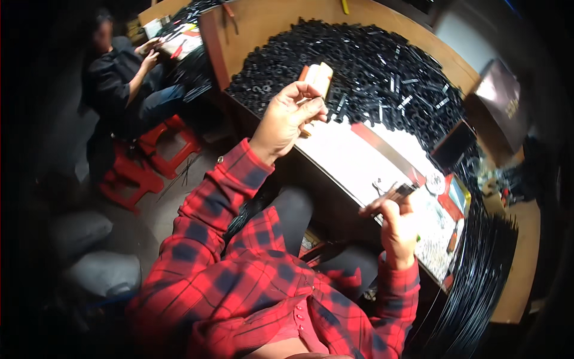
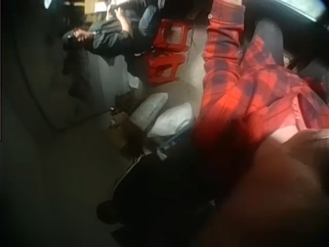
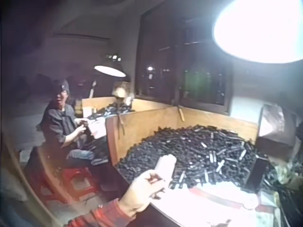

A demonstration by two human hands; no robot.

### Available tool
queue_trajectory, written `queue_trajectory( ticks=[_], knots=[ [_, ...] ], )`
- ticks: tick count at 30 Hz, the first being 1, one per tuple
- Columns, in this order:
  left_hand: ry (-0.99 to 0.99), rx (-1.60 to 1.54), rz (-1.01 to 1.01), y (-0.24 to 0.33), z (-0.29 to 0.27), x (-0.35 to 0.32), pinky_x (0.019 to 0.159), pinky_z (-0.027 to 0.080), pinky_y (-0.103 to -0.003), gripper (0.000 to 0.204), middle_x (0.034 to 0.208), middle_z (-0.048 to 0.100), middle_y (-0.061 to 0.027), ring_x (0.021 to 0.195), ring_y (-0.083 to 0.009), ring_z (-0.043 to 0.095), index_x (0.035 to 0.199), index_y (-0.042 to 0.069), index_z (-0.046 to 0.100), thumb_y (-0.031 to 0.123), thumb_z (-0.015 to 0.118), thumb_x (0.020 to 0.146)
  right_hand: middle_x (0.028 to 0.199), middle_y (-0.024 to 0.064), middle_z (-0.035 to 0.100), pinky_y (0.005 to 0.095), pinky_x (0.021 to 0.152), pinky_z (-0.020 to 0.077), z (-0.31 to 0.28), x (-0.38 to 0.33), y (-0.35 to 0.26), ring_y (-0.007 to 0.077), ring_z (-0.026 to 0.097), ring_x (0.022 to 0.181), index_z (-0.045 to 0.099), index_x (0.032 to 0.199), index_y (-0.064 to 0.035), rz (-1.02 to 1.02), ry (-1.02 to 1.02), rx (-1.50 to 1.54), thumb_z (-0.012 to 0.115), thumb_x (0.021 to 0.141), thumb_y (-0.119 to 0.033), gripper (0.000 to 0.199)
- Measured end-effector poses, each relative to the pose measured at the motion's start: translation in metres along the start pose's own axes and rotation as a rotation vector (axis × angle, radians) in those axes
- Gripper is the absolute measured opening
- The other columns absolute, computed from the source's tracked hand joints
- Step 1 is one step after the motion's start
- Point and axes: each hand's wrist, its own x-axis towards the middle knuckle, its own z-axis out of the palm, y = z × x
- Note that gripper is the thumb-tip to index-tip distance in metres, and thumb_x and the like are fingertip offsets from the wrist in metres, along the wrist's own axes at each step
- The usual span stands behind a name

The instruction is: Assembling wire harnesses by crimping connectors onto bundles of wires using pliers.

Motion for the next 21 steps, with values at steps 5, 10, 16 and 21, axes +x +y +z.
queue_trajectory(
  ticks=[5, 10, 16, 21],
  knots=[
    [-0.193, -0.271, -0.126, -0.001, 0.045, -0.016, 0.082, 0.049, -0.027, 0.026, 0.102, 0.059, -0.0079, 0.089, -0.0140, 0.059, 0.113, 0.002, 0.055, 0.001, 0.054, 0.087, 0.074, 0.0097, 0.060, 0.0284, 0.065, 0.0512, 0.010, 0.006, 0.006, 0.0174, 0.061, 0.066, 0.053, 0.093, 0.0047, 0.005, -0.041, 0.060, 0.058, 0.084, -0.002, 0.012],
    [-0.268, -0.307, -0.170, -0.005, 0.060, -0.027, 0.085, 0.048, -0.027, 0.024, 0.111, 0.058, -0.0103, 0.095, -0.0147, 0.058, 0.112, 0.001, 0.056, 0.002, 0.053, 0.088, 0.075, 0.0064, 0.061, 0.0241, 0.063, 0.0499, 0.013, 0.012, 0.005, 0.0125, 0.060, 0.066, 0.055, 0.095, 0.0019, 0.024, -0.102, 0.102, 0.058, 0.085, -0.004, 0.012],
    [-0.325, -0.307, -0.179, -0.007, 0.067, -0.031, 0.085, 0.047, -0.026, 0.024, 0.113, 0.057, -0.0101, 0.098, -0.0147, 0.057, 0.111, 0.001, 0.056, 0.002, 0.052, 0.088, 0.077, 0.0055, 0.061, 0.0228, 0.062, 0.0492, 0.012, 0.013, 0.004, 0.0113, 0.059, 0.066, 0.055, 0.096, 0.0006, 0.042, -0.077, 0.154, 0.059, 0.085, -0.005, 0.012],
    [-0.380, -0.327, -0.190, -0.004, 0.072, -0.032, 0.088, 0.046, -0.028, 0.025, 0.113, 0.057, -0.0095, 0.100, -0.0154, 0.056, 0.112, 0.000, 0.056, 0.001, 0.053, 0.087, 0.077, 0.0067, 0.060, 0.0293, 0.064, 0.0526, 0.011, 0.015, 0.005, 0.0143, 0.060, 0.066, 0.052, 0.104, 0.0023, 0.030, -0.108, 0.098, 0.057, 0.086, -0.006, 0.021]
  ],
)
